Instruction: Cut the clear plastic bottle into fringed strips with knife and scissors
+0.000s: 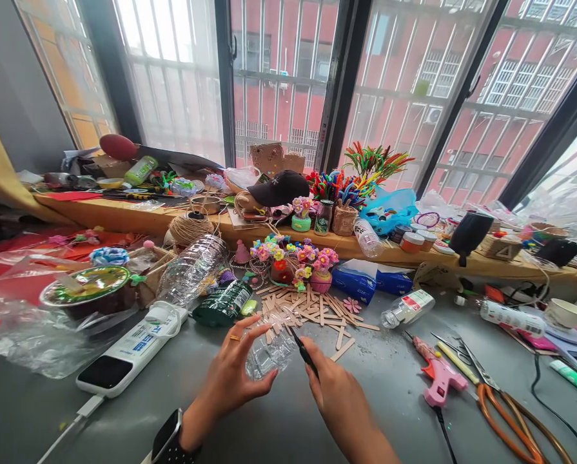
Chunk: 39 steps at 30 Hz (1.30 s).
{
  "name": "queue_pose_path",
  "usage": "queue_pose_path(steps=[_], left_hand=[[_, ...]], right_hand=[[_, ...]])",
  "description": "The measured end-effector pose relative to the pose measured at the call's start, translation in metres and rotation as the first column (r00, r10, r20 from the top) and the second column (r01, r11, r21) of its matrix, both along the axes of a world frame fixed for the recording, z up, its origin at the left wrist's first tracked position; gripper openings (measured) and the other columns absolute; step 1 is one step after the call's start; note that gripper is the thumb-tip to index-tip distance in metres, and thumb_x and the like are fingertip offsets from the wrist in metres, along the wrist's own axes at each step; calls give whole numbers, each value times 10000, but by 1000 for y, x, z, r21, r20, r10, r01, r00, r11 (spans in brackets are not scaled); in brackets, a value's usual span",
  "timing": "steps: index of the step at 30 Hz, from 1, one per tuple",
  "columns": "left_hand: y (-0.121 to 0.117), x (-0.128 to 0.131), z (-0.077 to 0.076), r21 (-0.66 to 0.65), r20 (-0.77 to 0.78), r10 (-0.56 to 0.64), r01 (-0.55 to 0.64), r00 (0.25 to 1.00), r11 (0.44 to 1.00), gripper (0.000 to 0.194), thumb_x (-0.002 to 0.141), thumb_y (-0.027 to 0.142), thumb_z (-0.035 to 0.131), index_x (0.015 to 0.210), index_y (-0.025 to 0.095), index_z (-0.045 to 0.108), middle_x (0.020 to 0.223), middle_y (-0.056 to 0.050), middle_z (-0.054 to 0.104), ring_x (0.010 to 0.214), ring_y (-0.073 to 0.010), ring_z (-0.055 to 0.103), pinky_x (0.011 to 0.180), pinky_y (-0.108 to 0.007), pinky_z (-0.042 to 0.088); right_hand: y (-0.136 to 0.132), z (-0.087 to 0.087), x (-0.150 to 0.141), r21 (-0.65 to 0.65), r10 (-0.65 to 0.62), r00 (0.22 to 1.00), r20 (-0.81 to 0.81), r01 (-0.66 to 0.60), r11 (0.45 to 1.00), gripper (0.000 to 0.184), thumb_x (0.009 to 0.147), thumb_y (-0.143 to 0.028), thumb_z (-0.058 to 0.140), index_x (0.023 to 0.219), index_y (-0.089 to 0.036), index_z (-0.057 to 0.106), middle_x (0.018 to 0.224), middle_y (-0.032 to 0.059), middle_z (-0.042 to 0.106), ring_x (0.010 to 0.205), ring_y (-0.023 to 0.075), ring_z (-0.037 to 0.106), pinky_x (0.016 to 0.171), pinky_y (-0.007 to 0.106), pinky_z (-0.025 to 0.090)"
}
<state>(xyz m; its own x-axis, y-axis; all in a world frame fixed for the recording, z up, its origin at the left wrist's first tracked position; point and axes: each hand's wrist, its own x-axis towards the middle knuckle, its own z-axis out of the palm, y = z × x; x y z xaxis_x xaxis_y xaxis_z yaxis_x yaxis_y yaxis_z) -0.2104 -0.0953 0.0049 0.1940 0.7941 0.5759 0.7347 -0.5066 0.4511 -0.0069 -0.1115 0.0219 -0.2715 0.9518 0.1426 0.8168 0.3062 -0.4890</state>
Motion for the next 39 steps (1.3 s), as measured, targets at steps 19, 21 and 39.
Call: queue_pose_path(steps=[19,21,39], left_hand=[[4,-11,3,25,-29,-59,60,998,998,596,589,265,649,1144,255,433,1221,-81,421,1109,-262,431,909,-423,404],[4,-11,3,23,-34,-63,64,997,998,601,586,266,650,1145,257,430,1224,-82,414,1117,-264,421,918,-431,395],[6,-9,-2,73,-40,-34,37,999,997,604,569,258,649,1137,259,443,1206,-83,432,1102,-277,429,909,-448,402]], right_hand=[[3,23,2,-216,-38,982,-185,-3,976,496,840,-409,305,1292,-224,391,537,-35,564,372,128,529,472,246,455],[2,23,-2,-188,-30,987,-157,0,982,477,840,-397,312,1281,-243,409,555,-26,584,398,134,547,498,248,460],[13,31,-16,-204,2,1000,10,0,979,453,831,-263,326,1274,-236,417,917,78,683,691,196,642,636,283,461]])
